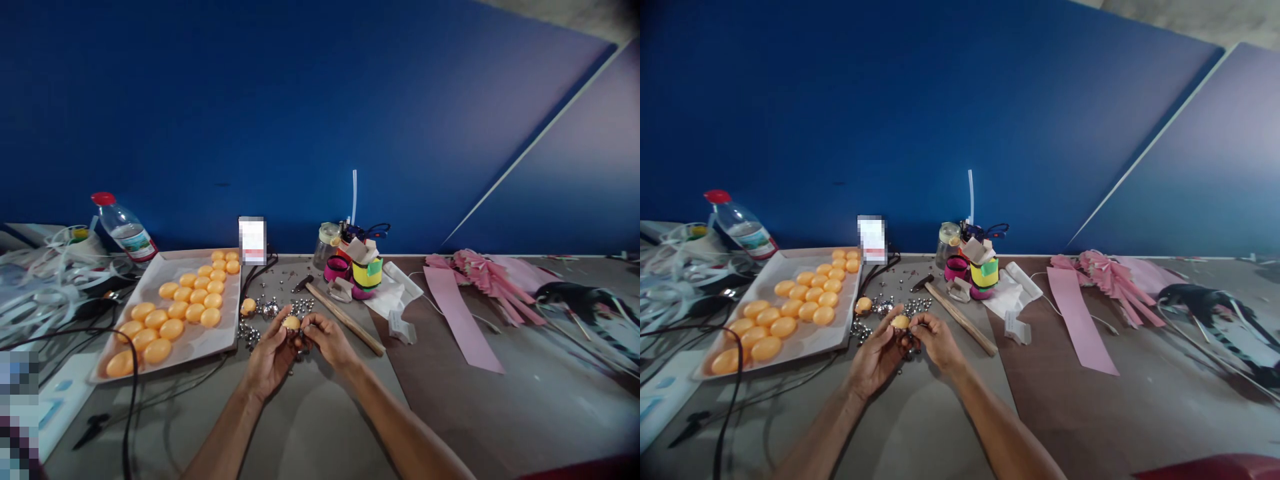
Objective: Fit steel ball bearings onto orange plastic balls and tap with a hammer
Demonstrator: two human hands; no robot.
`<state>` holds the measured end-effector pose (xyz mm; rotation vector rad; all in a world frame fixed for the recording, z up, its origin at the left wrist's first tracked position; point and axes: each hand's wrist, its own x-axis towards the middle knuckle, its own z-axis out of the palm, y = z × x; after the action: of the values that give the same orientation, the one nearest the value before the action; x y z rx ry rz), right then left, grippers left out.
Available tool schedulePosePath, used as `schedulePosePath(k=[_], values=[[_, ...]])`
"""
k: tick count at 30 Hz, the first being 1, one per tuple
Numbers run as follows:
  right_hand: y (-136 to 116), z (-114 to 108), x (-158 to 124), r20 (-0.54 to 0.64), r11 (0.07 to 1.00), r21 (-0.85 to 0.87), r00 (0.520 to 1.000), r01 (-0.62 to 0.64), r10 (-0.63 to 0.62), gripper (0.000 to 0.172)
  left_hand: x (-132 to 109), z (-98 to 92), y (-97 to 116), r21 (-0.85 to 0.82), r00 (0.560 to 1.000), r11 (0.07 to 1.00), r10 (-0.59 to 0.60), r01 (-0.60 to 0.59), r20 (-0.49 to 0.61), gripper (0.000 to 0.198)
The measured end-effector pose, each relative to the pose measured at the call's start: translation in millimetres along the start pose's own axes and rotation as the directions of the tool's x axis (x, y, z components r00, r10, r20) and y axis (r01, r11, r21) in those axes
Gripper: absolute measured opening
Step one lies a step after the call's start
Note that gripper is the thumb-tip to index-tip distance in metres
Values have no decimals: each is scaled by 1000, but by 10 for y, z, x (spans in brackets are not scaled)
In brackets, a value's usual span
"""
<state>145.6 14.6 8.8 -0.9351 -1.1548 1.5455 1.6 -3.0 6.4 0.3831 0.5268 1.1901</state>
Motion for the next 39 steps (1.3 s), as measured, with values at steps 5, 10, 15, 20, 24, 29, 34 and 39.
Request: schedulePosePath(k=[5,10,15,20,24,29,34,39], values=[[7,25,-3,-4,1000,-1,1000,-12,12,23,-14,37,10,14,1000,1000,1,-1,-14,49],[44,3,8,14,999,23,1000,-24,24,25,-24,56,8,31,1000,999,12,-11,-16,48],[79,-27,16,43,998,49,998,-40,38,26,-25,52,-5,64,1000,998,19,-19,2,46],[69,-24,10,51,997,61,997,-53,50,26,-23,49,-18,78,1000,996,29,-29,2,46],[48,-12,4,37,997,55,998,-56,54,26,-37,52,-32,99,998,994,50,-47,-23,46],[41,-5,1,33,998,37,999,-42,40,26,-53,52,-47,128,996,990,71,-65,-45,45],[54,14,7,20,998,31,999,-45,45,24,-35,29,-75,132,995,988,82,-74,-55,44],[56,36,11,24,998,43,999,-48,47,27,-30,10,-86,139,996,988,76,-68,-53,45]])
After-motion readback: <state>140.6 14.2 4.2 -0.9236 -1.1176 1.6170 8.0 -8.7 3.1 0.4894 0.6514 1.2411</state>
